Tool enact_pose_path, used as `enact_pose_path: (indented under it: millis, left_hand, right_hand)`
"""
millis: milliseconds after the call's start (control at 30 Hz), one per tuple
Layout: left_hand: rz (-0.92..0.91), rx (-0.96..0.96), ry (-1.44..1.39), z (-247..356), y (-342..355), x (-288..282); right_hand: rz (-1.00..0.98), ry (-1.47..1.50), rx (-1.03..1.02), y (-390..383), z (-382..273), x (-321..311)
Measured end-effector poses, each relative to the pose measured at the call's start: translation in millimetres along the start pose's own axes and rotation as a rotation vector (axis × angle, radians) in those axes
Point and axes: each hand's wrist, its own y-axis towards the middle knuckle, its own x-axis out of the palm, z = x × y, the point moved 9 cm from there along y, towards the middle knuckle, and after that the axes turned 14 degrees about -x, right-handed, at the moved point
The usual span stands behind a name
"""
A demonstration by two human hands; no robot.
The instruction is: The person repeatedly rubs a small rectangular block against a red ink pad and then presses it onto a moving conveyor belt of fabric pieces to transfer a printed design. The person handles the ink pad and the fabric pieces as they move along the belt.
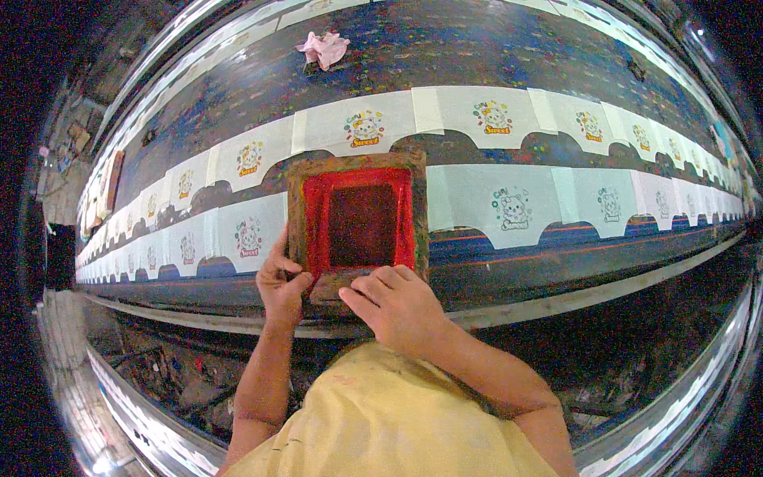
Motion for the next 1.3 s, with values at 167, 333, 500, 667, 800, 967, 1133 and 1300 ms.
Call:
enact_pose_path:
  millis: [167,333,500,667,800,967,1133,1300]
  left_hand:
    - [0.066,0.078,-0.021,27.0,-5.9,-68.4]
    - [0.138,0.061,-0.156,65.7,-15.2,-160.2]
    - [0.151,0.029,-0.161,38.7,-0.7,-150.0]
    - [0.036,0.021,-0.020,0.0,10.3,-55.3]
    - [-0.044,0.048,0.023,-2.9,4.6,-7.6]
    - [0.002,-0.079,0.054,-13.3,1.8,2.4]
    - [0.017,-0.089,0.126,-11.8,2.2,2.9]
    - [0.010,-0.066,0.125,-10.4,4.4,4.3]
  right_hand:
    - [0.039,0.072,-0.169,37.9,-25.8,7.6]
    - [0.009,0.174,-0.303,101.6,-64.9,54.5]
    - [0.049,0.223,-0.197,90.0,-50.1,57.4]
    - [0.058,0.132,0.077,36.5,-18.8,23.9]
    - [0.024,0.098,0.215,1.5,-10.2,9.9]
    - [0.018,0.091,0.278,-18.5,-6.9,11.3]
    - [0.041,0.104,0.259,-16.0,-4.0,6.9]
    - [0.048,0.087,0.250,-12.0,1.9,2.6]
